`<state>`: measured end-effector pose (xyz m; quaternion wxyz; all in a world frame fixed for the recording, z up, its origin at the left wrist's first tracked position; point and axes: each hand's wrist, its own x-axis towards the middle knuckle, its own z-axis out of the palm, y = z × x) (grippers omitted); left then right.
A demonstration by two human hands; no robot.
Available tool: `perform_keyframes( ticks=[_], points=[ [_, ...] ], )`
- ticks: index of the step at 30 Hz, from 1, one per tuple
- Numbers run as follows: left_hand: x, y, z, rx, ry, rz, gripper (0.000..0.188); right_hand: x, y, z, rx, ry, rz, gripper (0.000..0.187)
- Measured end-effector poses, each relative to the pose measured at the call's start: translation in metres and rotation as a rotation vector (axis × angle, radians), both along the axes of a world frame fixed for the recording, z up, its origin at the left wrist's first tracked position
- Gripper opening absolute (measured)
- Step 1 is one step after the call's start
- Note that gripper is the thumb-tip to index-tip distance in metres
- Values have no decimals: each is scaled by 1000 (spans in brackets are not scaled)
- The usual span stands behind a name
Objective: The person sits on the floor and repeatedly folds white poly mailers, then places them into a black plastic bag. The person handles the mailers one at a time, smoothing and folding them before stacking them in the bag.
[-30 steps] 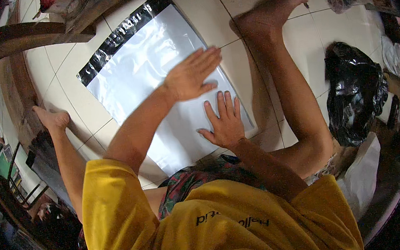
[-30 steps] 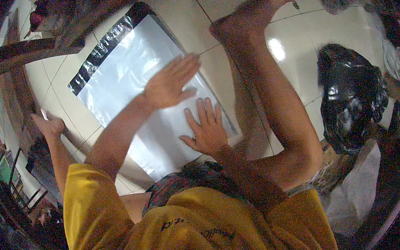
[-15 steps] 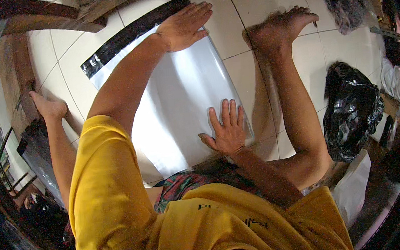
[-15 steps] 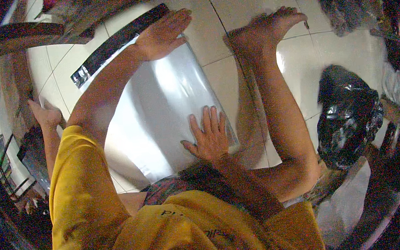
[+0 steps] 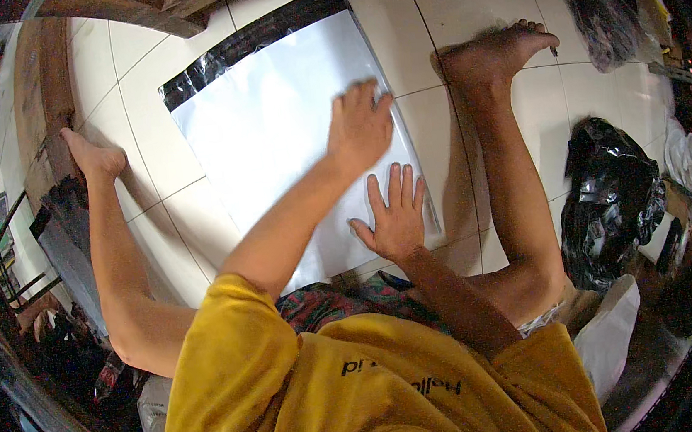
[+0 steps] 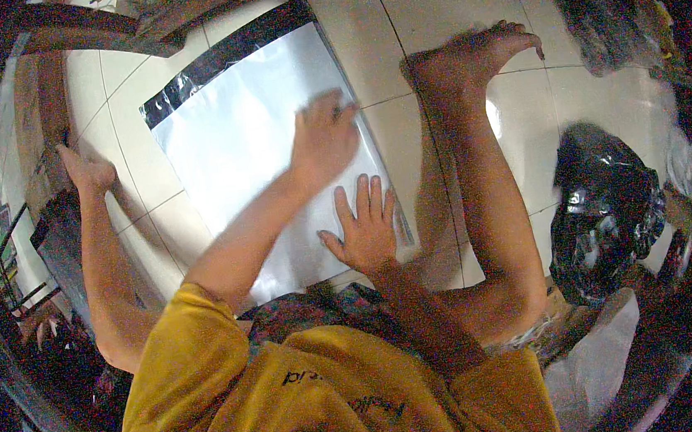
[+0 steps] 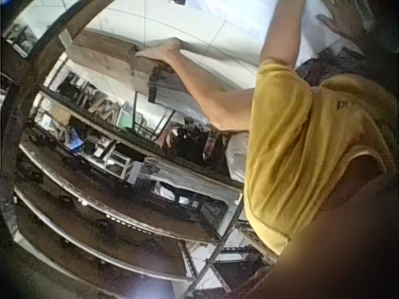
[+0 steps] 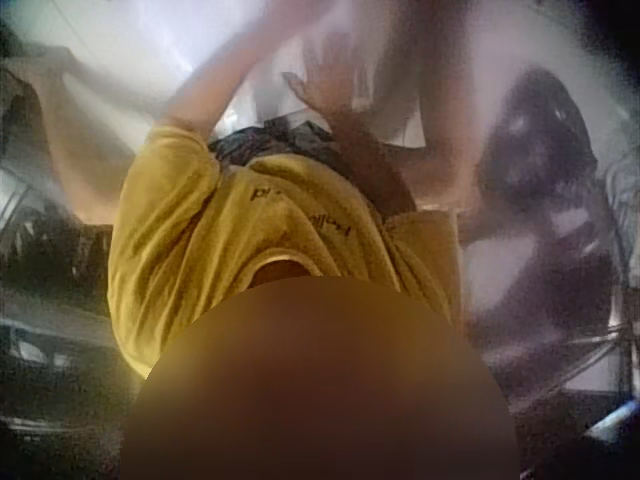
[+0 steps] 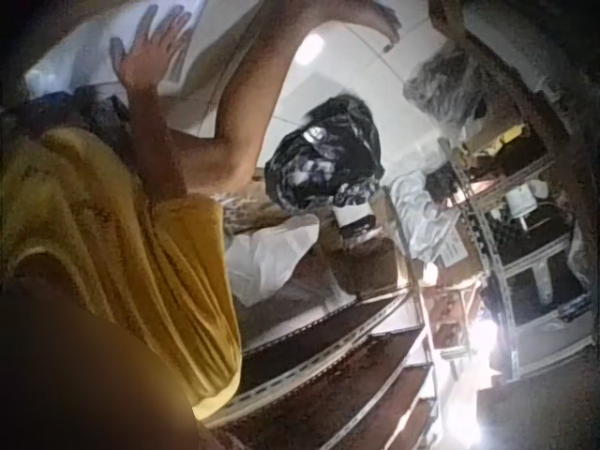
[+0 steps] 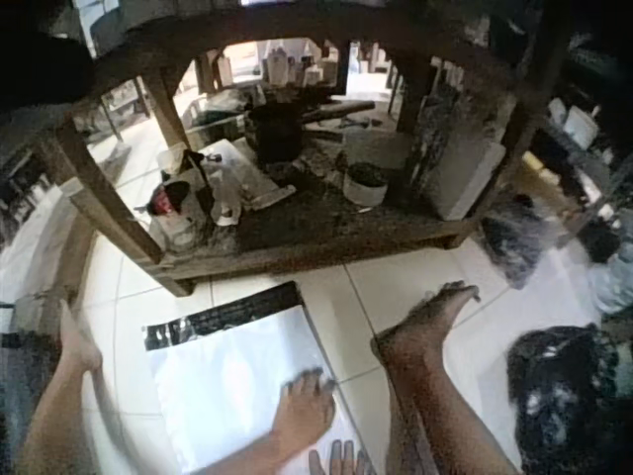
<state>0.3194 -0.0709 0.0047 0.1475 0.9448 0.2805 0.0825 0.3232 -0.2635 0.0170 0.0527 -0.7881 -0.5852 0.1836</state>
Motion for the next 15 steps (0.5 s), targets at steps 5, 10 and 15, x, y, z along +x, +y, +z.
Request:
perform_keyframes(
  ticks=[5, 10, 15],
  points=[
    [37, 111, -19, 166, -51, 64, 32, 1, -5, -4, 49, 6, 6, 89],
    [45, 130, -18, 187, -73, 82, 29, 1, -4, -3, 106, 23, -5, 90],
    [25, 73, 16, 167, 47, 59, 28, 2, -1, -4, 85, 12, -4, 87]
  ],
)
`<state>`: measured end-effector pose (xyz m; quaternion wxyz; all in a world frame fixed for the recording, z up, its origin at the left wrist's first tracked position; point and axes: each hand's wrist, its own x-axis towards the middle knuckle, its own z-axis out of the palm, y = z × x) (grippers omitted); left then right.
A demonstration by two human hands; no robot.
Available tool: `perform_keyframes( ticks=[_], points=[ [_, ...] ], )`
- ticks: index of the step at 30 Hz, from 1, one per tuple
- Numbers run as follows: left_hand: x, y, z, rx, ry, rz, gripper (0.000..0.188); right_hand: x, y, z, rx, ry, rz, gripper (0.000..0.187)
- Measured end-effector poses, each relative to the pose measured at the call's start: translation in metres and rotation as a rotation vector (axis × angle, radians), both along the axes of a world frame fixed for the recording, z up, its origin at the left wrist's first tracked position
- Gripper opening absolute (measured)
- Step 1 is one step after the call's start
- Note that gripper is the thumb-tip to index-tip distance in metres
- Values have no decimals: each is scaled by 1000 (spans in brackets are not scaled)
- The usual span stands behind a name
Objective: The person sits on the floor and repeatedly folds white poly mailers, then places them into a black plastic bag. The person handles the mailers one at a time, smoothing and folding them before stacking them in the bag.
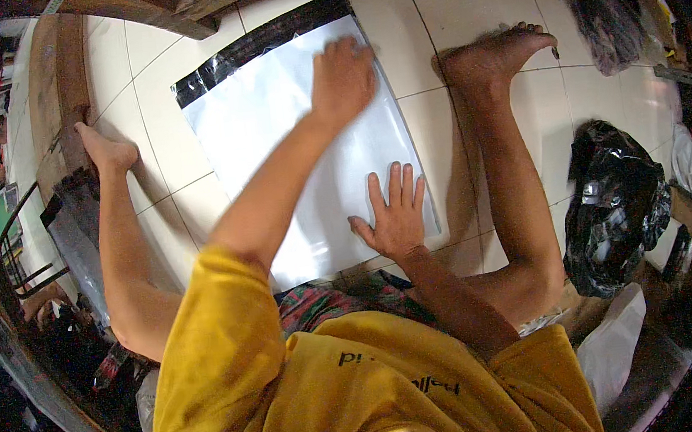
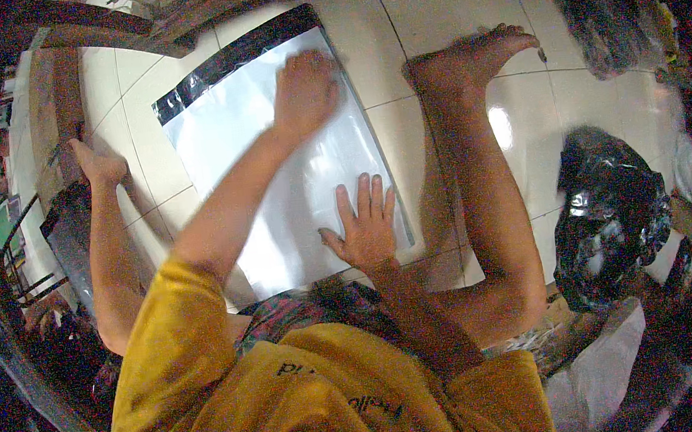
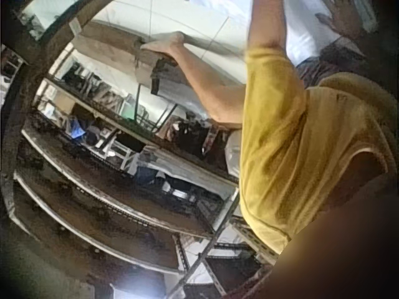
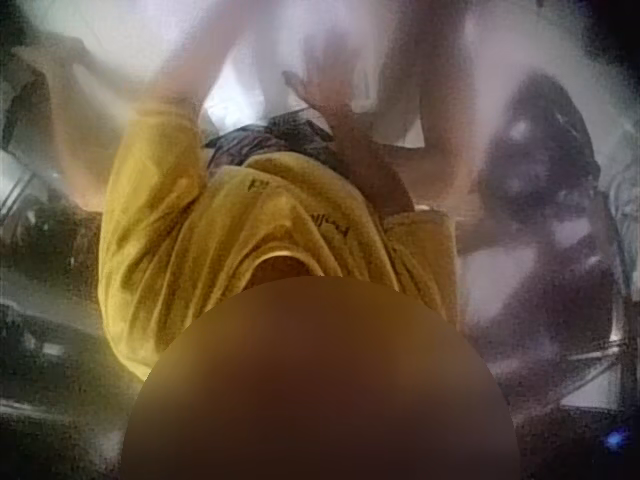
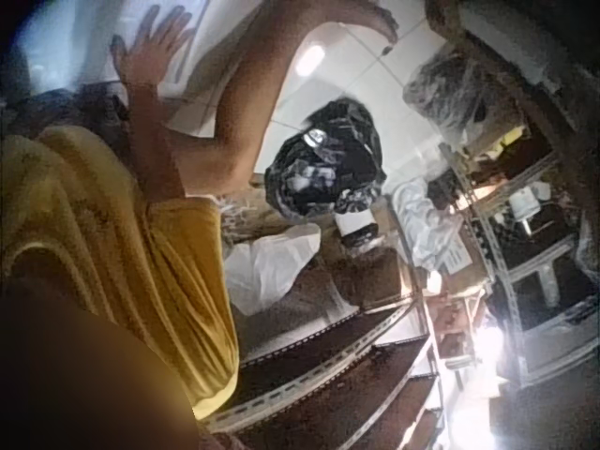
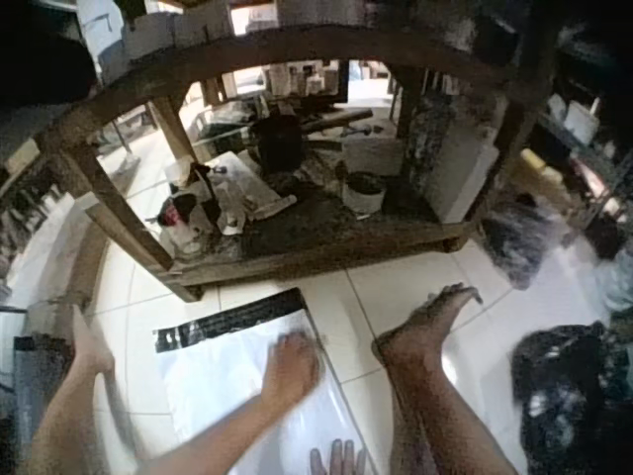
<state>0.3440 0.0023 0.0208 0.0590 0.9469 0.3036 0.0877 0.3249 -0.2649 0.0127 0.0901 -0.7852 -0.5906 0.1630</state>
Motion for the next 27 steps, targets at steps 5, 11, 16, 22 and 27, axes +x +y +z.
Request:
perform_keyframes(
  ticks=[5, 11, 16, 22, 27],
  points=[
    [-53, -114, 7, -248, -144, -8, 32, 0, 4, 4, -4, 22, 0, 85],
    [-17, -28, -24, -24, -187, 141, 28, -3, -2, 0, -2, -1, -11, 86],
    [7, 61, -25, -165, -8, 177, 28, -2, -1, 3, -44, -1, 4, 88],
    [-11, 12, -2, -28, 25, 18, 29, -3, -1, 1, 14, -59, -2, 89],
    [-69, -133, 17, -360, 22, 27, 39, -5, 2, 4, -53, 4, -6, 89]
  ],
)
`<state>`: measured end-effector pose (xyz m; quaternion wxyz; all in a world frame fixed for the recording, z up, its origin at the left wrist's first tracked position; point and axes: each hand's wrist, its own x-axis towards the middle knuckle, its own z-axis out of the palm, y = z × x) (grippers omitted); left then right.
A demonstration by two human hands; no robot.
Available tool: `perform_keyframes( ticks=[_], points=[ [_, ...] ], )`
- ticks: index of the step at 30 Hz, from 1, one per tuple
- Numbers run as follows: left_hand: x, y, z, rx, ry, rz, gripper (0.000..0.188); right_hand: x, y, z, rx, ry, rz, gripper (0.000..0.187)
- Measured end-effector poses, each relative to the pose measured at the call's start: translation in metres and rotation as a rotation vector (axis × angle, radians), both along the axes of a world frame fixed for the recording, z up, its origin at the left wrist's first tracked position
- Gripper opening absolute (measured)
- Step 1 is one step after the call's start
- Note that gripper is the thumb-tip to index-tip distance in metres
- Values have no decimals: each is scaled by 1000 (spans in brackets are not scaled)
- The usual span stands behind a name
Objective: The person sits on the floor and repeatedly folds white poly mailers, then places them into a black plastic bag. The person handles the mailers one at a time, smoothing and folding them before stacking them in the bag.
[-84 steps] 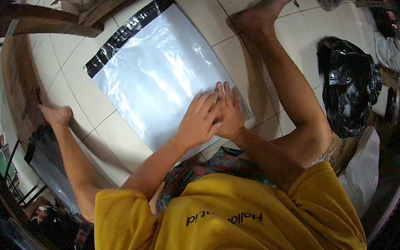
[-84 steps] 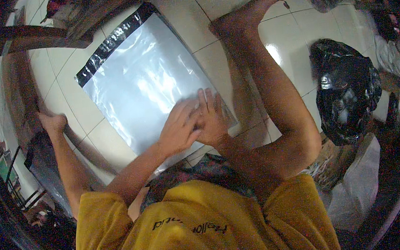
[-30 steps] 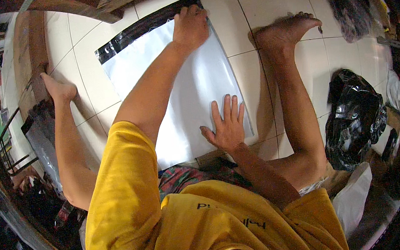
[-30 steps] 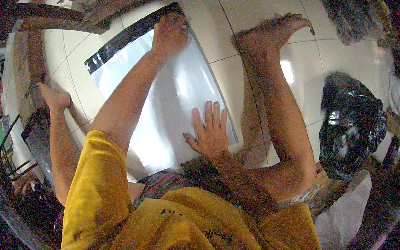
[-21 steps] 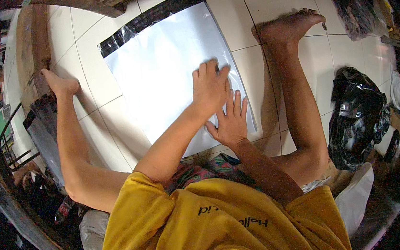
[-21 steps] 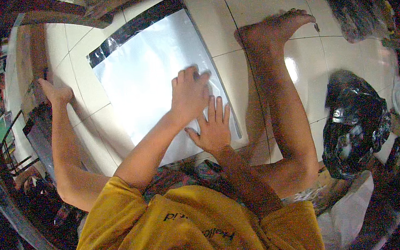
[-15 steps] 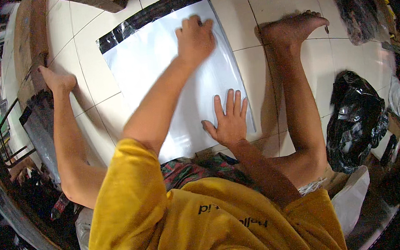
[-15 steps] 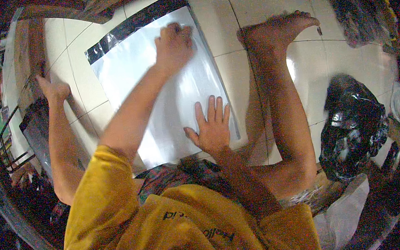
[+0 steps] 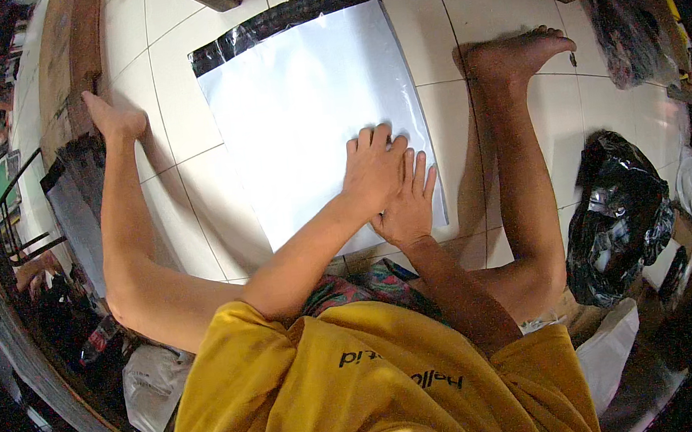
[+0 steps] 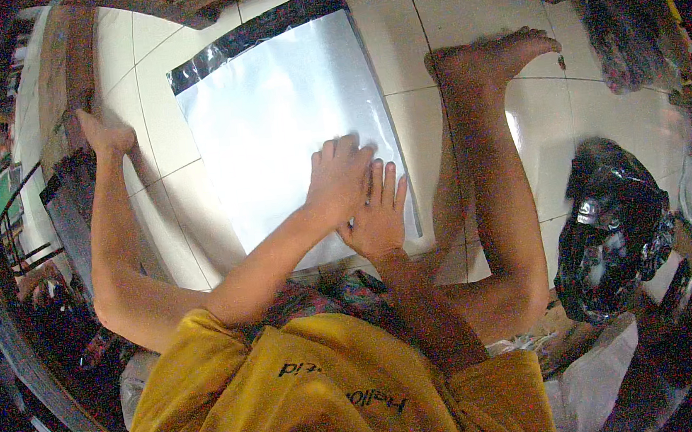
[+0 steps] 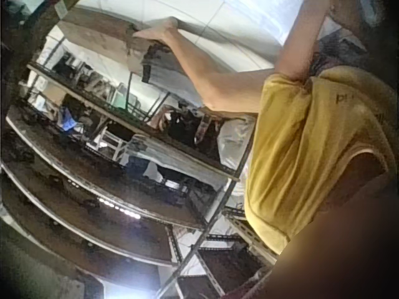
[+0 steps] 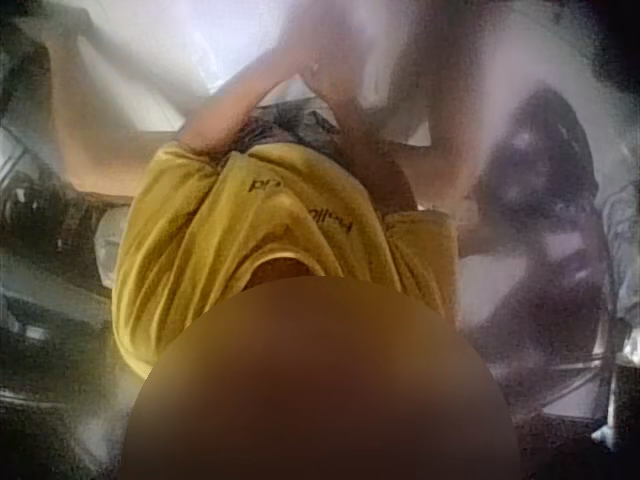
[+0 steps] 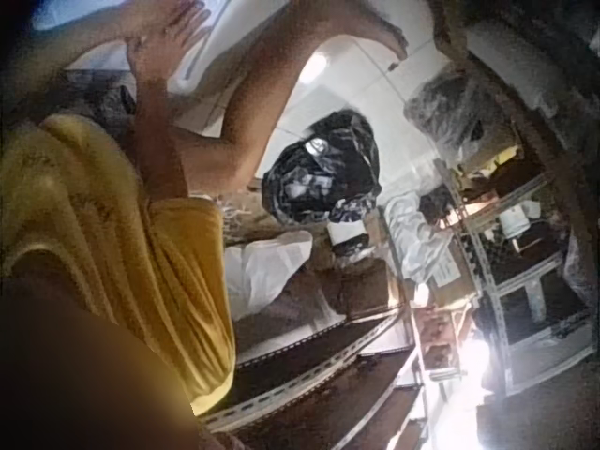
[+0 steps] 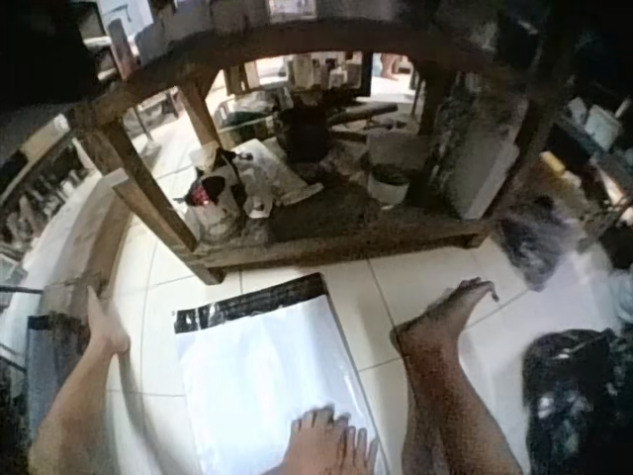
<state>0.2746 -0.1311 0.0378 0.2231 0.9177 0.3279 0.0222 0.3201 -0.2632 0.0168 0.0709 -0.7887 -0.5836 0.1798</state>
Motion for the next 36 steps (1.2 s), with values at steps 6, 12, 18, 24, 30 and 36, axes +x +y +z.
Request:
perform_keyframes(
  ticks=[6, 12, 18, 24, 30, 36],
  points=[
    [11, 63, -10, 86, -27, 184, 39, 0, -4, -6, 58, -56, 14, 87],
    [37, 181, -23, 71, 46, 220, 40, 2, -3, -1, 56, -33, 25, 86],
    [21, 132, -2, 103, -7, 91, 37, 3, -1, -3, 65, -56, 13, 86],
    [-28, -11, 9, -60, -35, 25, 35, 4, 0, -1, 24, -34, 21, 86],
    [-13, 97, -19, 113, -23, 212, 33, 2, 0, 0, 9, -27, 14, 85],
    [7, 196, -21, 77, 123, 282, 34, 2, -3, 0, 38, -50, 35, 86]
  ],
)
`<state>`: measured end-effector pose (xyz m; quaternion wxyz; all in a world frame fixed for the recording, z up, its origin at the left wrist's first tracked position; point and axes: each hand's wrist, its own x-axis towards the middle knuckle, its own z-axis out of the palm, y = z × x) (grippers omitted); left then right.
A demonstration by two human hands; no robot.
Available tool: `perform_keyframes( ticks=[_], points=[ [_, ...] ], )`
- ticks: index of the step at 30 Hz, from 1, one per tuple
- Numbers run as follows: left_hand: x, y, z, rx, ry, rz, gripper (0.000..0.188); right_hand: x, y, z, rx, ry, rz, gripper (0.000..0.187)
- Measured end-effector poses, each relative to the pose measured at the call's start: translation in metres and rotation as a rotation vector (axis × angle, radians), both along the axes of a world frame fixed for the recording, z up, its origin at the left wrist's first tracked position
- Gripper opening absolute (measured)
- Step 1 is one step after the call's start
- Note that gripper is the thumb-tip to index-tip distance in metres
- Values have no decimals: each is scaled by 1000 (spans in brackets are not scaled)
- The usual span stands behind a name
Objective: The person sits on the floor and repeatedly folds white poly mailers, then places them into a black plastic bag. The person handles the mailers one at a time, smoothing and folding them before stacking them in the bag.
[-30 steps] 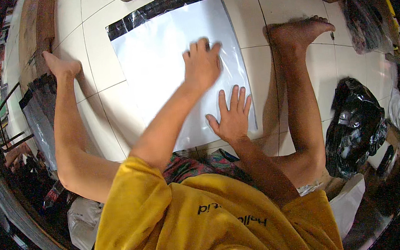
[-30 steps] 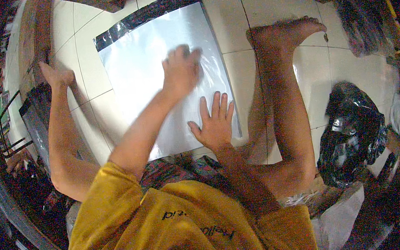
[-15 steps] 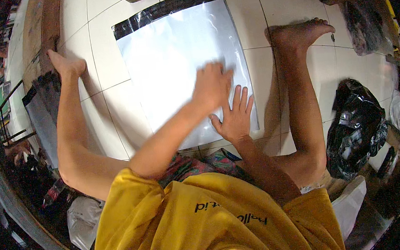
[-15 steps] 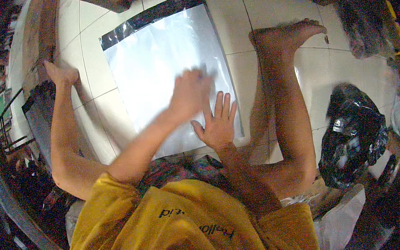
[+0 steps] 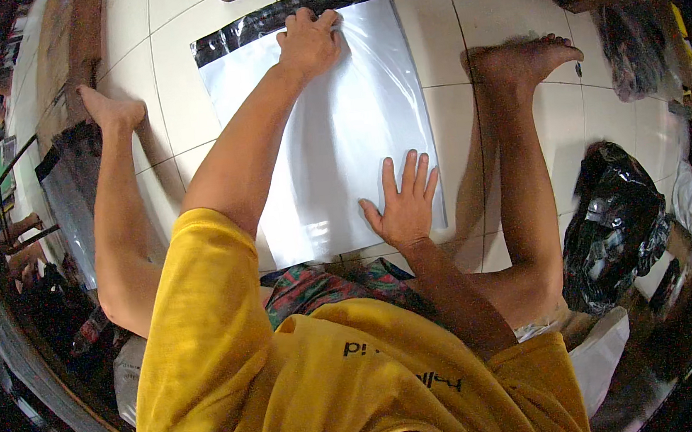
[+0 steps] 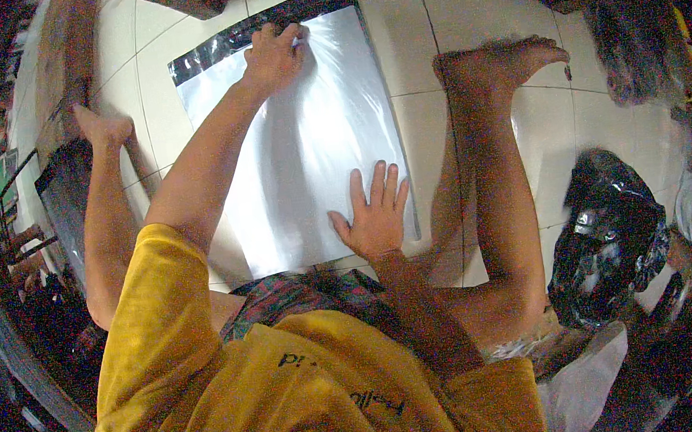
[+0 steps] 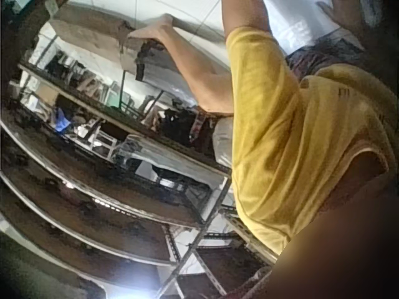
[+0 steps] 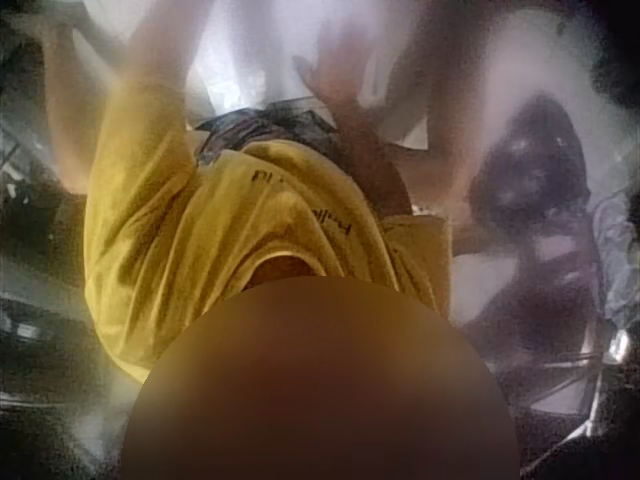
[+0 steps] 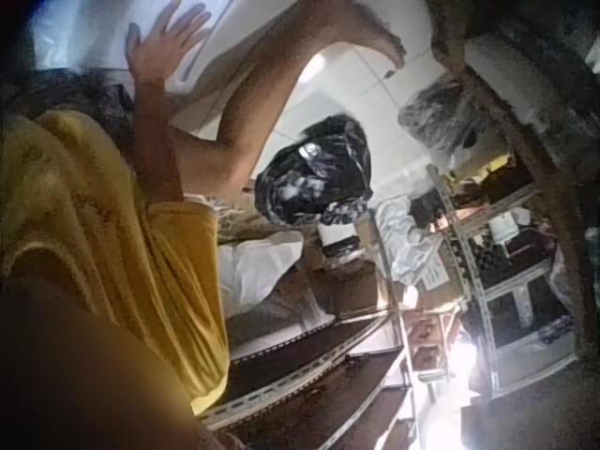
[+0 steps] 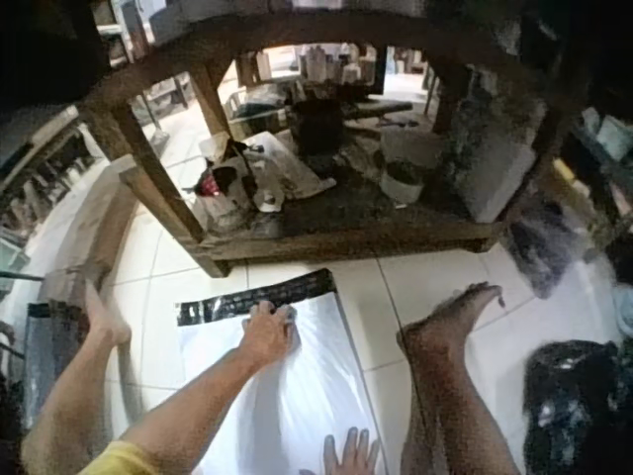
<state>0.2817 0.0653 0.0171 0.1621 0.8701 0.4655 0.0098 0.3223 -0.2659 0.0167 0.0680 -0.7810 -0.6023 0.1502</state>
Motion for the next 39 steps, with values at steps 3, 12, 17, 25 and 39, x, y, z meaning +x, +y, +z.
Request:
perform_keyframes(
  ticks=[3, 12, 17, 25, 39],
  points=[
    [-11, -19, -7, 82, -59, -115, 37, 0, -2, -3, 31, -10, -5, 85],
    [-136, -260, 27, -175, -92, -524, 82, 1, 0, -3, 62, -71, 30, 79],
    [-152, -276, 12, -95, -55, -571, 90, 3, 5, 12, 28, 334, -114, 78],
    [-152, -275, 3, -85, -106, -621, 77, -4, 16, 37, -102, -28, -37, 72],
    [-162, -286, -36, -149, -140, -720, 58, -46, 78, 44, 30, 134, 310, 33]
  ],
)
